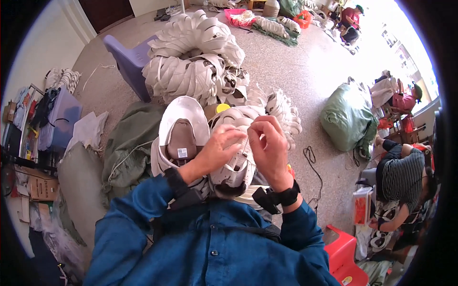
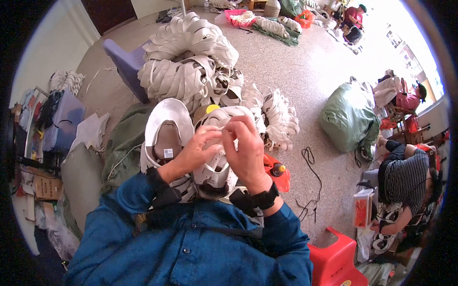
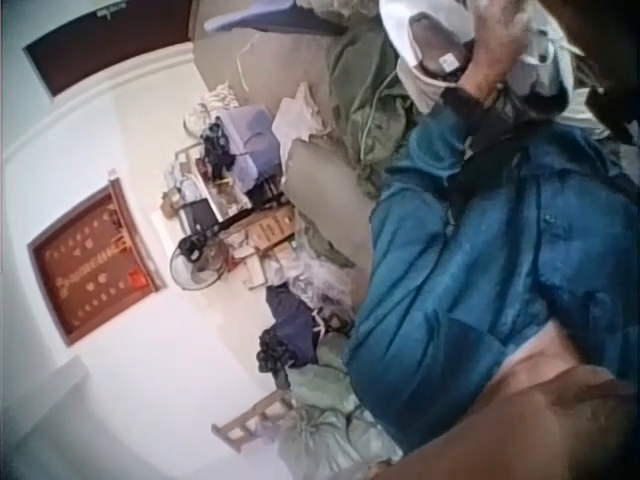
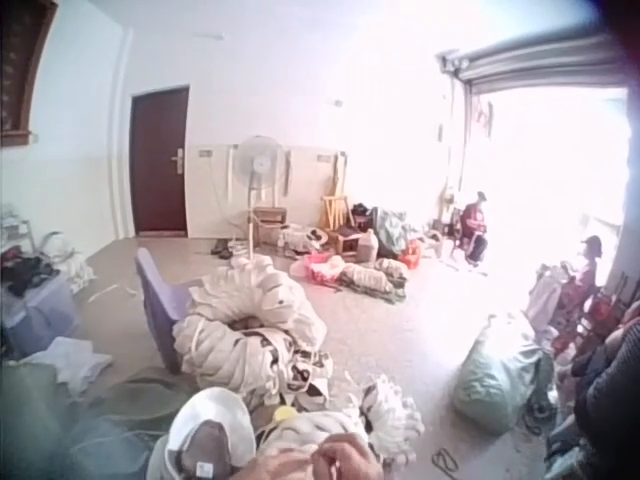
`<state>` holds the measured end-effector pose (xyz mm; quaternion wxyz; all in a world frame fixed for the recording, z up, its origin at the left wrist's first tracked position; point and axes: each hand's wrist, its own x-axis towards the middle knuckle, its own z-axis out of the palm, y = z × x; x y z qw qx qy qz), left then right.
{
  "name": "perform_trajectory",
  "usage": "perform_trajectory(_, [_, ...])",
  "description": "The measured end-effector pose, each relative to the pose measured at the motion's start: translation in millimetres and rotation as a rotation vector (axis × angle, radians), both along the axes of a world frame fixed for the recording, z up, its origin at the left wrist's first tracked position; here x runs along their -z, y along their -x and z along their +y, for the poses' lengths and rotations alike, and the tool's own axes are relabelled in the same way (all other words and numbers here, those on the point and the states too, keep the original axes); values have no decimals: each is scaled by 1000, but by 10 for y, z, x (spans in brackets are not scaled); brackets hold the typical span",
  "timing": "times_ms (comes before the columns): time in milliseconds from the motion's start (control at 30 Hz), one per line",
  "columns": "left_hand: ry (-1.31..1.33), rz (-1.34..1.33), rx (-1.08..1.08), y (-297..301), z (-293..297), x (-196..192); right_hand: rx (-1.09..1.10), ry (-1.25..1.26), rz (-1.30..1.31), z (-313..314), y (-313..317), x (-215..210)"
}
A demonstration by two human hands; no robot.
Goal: The recorder is threading laces through the eyelets of a white shoe upper.
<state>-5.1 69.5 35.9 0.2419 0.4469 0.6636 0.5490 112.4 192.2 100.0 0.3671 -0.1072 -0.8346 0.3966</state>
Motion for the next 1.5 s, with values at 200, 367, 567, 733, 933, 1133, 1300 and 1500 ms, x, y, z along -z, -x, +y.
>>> perform_trajectory(200, [-160,900,267,-141,-185,-267,18,153,57,41,-139,210])
perform_trajectory(367, [50,1124,285,-8,-33,-51,8,168,117,-27,-28,362])
perform_trajectory(567, [73,1276,349,-47,172,-286,80,164,27,-17,-366,588])
perform_trajectory(733, [111,1287,412,-9,197,-403,67,120,-102,-127,-576,884])
perform_trajectory(933, [116,803,545,-86,159,-706,116,-74,-181,-254,-465,824])
perform_trajectory(1133, [-176,-286,578,-302,-250,-1839,179,-91,-349,-203,-470,806])
perform_trajectory(1300, [-95,-99,355,-368,-393,-1939,164,-170,-34,-301,-344,670])
perform_trajectory(1500, [-106,-23,496,-417,-389,-1860,97,-200,-122,-283,-260,779])
